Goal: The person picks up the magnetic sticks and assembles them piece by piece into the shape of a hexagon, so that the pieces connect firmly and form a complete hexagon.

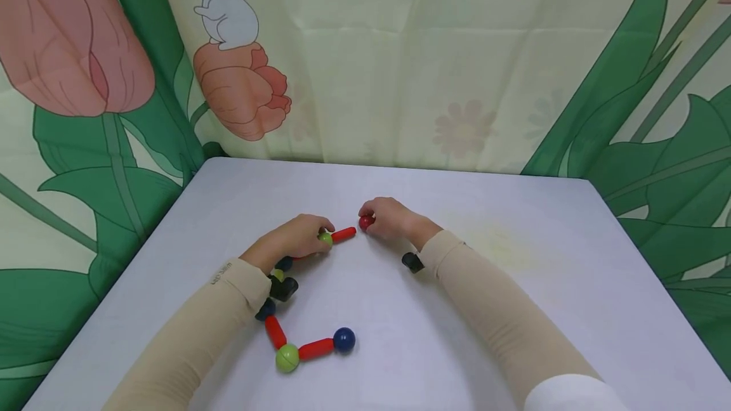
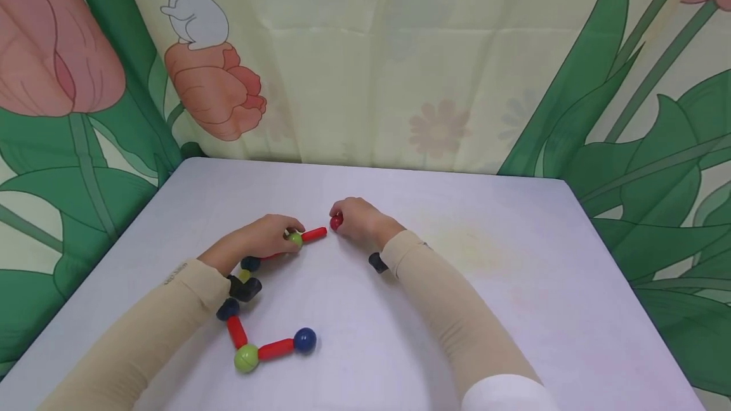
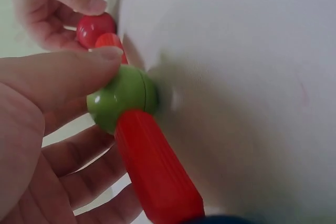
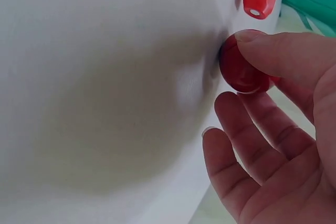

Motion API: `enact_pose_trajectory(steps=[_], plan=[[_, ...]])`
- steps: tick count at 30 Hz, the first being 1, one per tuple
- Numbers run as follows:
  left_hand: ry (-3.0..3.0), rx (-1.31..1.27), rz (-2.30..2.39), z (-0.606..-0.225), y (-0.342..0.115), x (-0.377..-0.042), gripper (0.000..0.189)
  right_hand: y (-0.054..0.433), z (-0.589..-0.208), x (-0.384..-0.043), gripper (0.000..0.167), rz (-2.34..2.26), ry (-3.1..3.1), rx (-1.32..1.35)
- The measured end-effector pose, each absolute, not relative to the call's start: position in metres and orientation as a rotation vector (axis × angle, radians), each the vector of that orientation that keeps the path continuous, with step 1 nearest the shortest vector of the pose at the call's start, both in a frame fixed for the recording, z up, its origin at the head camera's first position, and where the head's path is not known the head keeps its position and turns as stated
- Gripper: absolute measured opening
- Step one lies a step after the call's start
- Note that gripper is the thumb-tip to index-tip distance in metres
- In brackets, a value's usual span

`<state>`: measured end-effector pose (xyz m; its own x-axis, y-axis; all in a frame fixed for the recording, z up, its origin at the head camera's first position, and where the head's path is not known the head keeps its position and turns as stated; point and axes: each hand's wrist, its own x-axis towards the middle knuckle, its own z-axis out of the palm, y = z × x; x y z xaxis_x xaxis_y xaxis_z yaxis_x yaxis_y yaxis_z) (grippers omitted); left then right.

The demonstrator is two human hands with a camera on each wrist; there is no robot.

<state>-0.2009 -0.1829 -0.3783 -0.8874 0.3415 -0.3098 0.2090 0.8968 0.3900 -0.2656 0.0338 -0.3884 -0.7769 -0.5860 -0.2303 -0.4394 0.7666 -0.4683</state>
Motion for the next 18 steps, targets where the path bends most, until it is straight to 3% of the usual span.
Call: enact_pose_trajectory(steps=[18], plan=[[2.635, 0.379, 0.49, -0.383, -0.172, -0.206, 0.033, 0.043, -0.389, -0.248, 0.033, -0.582, 2.576, -0.754]])
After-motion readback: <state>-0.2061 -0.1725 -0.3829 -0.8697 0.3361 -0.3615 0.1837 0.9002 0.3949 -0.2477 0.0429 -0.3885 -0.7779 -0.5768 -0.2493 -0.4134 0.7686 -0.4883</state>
